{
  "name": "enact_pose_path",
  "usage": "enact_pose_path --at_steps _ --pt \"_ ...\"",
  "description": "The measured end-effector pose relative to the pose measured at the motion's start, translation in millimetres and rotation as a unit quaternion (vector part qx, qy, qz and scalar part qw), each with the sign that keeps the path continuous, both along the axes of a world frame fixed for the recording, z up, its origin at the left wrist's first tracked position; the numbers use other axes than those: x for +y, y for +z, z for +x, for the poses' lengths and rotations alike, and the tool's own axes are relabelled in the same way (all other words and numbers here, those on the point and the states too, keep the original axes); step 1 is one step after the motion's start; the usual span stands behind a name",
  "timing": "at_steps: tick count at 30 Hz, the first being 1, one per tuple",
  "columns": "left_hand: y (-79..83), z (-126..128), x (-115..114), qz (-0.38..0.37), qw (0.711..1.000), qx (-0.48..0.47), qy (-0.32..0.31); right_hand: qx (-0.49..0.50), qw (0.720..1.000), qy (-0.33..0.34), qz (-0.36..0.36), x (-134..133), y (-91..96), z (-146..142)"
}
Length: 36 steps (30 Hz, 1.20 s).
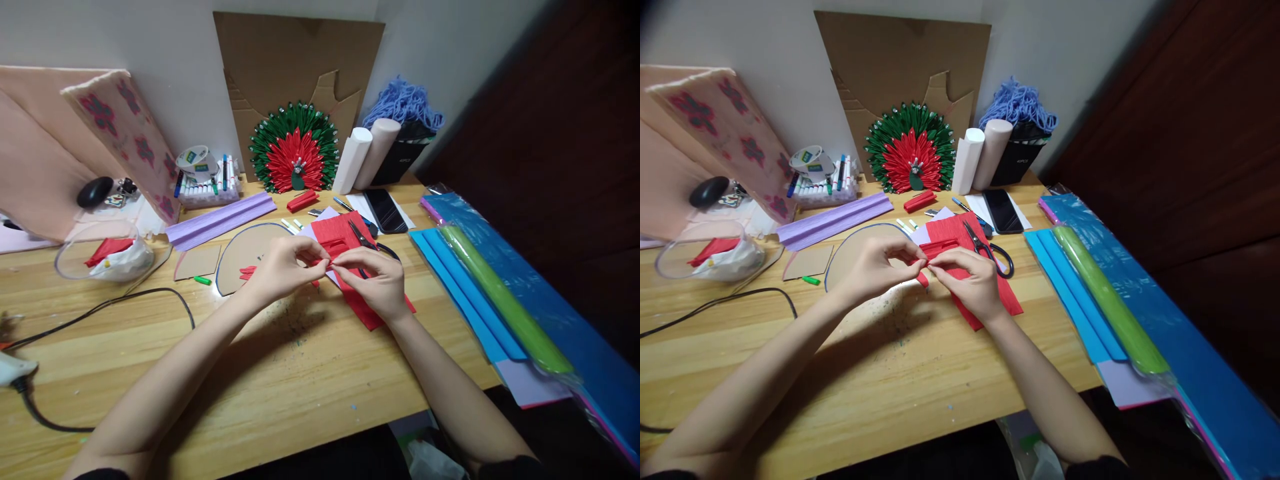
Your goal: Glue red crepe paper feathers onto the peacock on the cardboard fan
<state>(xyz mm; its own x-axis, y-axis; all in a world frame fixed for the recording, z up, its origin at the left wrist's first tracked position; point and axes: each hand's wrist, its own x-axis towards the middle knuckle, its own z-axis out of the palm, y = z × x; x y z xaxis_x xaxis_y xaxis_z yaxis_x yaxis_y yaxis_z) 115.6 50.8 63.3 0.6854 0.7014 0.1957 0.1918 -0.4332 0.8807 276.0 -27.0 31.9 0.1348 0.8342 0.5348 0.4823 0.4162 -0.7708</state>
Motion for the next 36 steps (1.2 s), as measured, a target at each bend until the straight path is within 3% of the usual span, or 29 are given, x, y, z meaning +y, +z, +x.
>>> enact_pose_path --at_steps 4,11,16,30,36 --pt "-0.9 -0.8 0.6 0.034 0.999 -0.003 -0.004 0.011 1.000 -0.002 -0.013 -0.4 -1.4 -0.5" --pt "-0.8 -1.8 1.3 0.067 0.997 -0.021 -0.011 0.156 0.983 0.033 -0.094 2.2 -6.9 -2.6" --pt "0.3 -2.4 2.4 0.077 0.996 -0.030 -0.024 0.193 0.974 0.032 -0.117 3.3 -7.8 -2.1" --pt "-3.2 -2.7 3.7 0.136 0.989 -0.061 -0.020 0.187 0.977 0.039 -0.091 4.0 -6.1 -0.9" --pt "-3.4 -1.3 3.0 0.072 0.995 -0.073 -0.009 0.149 0.987 0.032 -0.057 2.4 -4.5 -0.5"
